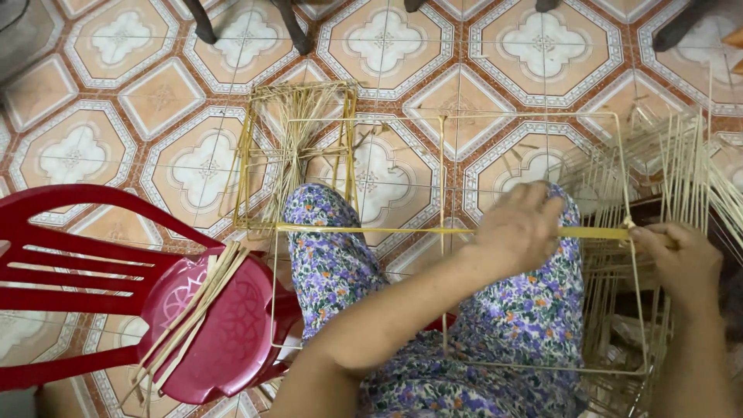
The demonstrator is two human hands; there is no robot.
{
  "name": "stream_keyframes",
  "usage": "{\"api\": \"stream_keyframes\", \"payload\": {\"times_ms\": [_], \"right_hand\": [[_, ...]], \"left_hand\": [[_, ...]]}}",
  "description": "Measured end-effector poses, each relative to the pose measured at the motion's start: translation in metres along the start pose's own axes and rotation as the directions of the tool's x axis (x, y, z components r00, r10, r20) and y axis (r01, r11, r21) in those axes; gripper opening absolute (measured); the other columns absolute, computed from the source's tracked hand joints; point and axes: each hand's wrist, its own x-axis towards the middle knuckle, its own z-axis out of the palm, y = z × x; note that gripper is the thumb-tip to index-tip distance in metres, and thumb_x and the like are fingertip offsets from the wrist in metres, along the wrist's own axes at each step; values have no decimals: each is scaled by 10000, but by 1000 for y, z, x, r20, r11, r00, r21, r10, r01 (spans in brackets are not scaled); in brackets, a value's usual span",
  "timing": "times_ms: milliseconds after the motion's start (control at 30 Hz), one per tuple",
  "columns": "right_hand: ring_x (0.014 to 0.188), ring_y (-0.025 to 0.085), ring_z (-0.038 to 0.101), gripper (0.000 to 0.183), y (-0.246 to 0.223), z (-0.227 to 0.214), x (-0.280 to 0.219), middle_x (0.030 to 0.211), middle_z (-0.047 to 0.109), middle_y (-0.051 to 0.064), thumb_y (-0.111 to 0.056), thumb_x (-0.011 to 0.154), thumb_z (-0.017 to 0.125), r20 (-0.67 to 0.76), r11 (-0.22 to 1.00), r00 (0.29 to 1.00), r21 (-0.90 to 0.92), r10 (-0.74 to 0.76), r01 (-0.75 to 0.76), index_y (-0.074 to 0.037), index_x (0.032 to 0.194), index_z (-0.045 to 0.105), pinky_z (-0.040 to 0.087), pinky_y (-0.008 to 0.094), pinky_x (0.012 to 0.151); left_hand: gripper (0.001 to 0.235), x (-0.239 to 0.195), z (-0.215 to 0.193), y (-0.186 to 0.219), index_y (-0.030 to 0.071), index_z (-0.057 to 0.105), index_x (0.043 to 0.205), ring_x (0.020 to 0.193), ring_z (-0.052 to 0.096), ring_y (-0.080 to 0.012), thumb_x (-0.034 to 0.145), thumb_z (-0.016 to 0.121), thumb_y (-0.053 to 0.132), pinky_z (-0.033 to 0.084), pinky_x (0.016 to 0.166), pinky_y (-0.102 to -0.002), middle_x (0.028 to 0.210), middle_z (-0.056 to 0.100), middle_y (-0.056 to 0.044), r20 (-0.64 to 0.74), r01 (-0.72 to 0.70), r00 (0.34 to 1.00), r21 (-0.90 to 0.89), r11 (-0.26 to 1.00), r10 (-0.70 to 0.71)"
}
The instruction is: The person sits on a chair and weaves thin bamboo strips, bending and interlacing them into a frame structure on their lap. They gather and position strips, then use tape and scissors to secure and trim the ends of the woven piece.
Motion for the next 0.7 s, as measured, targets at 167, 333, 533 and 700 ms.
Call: {"api": "stream_keyframes", "payload": {"times_ms": [167, 333, 533, 700], "right_hand": [[831, 211, 681, 317, -36, -7, 1, 953, 727, 102, -364, 988, 779, 11, 997, 999, 66, 45, -46, -57, 1065, 777, 524, 354, 830], [833, 197, 680, 284, -36, -8, -1, 922, 736, 92, -346, 984, 756, 48, 998, 999, 65, 20, -23, -72, 1056, 773, 521, 327, 791], [752, 234, 646, 259, -66, -77, -5, 877, 742, 123, -307, 992, 720, 142, 972, 973, 124, 181, -199, -93, 1120, 789, 510, 381, 698], [800, 174, 704, 198, 161, -109, 13, 872, 725, 77, -240, 974, 684, 305, 865, 951, 489, -48, -113, -48, 1012, 716, 565, 382, 803]], "left_hand": [[362, 51, 91, 33, 35, 657, 1231, 1154, 670, -292, 895, 557, 127, 576, 978, -416, 1203, 681, -156, -72, -188, 978, 94, 978, 195], [276, 87, 129, 37, 104, 715, 1130, 984, 749, -268, 965, 516, 201, 614, 827, -403, 1055, 767, -118, 96, -88, 992, 26, 996, 85], [266, 98, 57, 35, 141, 686, 1060, 773, 750, -269, 963, 509, 313, 604, 682, -448, 851, 748, -112, 168, -250, 952, -60, 966, 256], [355, 73, -70, 51, 157, 659, 1061, 546, 664, -242, 1002, 431, 422, 533, 518, -441, 626, 642, -88, 100, -481, 859, -176, 859, 502]]}}
